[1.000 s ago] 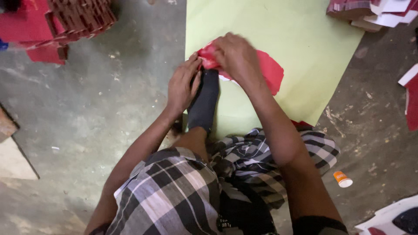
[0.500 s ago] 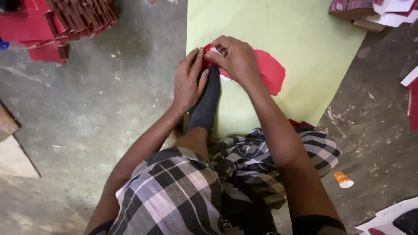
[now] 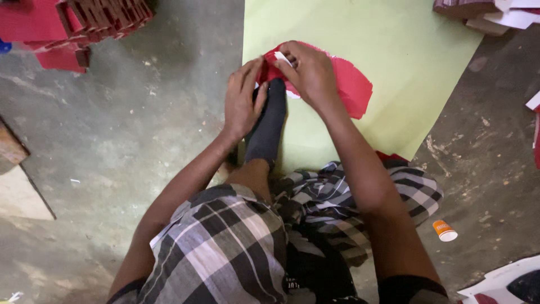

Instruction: The person sits on the floor and repeatedly folds red paper sheets with white edges, pressing the creases and stacking the folded pieces. The person handles the sheets one at a time, aligning edges and smoothing folds.

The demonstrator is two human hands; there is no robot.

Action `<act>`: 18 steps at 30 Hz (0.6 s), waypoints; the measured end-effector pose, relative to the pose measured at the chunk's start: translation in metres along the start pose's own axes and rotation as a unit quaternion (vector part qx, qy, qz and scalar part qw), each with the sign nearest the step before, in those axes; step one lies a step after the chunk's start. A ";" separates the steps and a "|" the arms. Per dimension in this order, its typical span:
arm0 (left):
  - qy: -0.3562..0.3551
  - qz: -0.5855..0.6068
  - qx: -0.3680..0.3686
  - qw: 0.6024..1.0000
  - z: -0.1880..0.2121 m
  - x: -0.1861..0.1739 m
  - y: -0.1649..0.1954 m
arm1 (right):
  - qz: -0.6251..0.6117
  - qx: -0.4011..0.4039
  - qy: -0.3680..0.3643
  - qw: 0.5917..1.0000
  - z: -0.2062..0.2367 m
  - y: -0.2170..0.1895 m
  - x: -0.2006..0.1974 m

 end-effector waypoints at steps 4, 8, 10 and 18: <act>0.024 -0.004 0.013 1.000 0.000 -0.002 0.003 | 0.017 -0.041 0.021 0.999 0.003 0.005 -0.002; 0.013 0.050 -0.029 0.998 -0.002 -0.003 0.001 | 0.018 -0.076 -0.010 0.997 0.002 0.007 0.005; 0.015 0.017 -0.013 1.000 -0.003 -0.003 0.004 | 0.025 -0.057 0.000 0.998 0.001 0.007 0.008; 0.033 0.050 -0.021 0.998 -0.009 -0.002 -0.002 | -0.032 -0.118 -0.006 0.993 0.006 -0.001 0.001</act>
Point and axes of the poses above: each hand's wrist, its own z-axis away from the middle knuckle, its own x-axis out of the palm, y = z × x, the point moved 4 cm from there along -z, towards the middle knuckle, and after that the axes turned 15 degrees about -z, right-handed, at the moved point
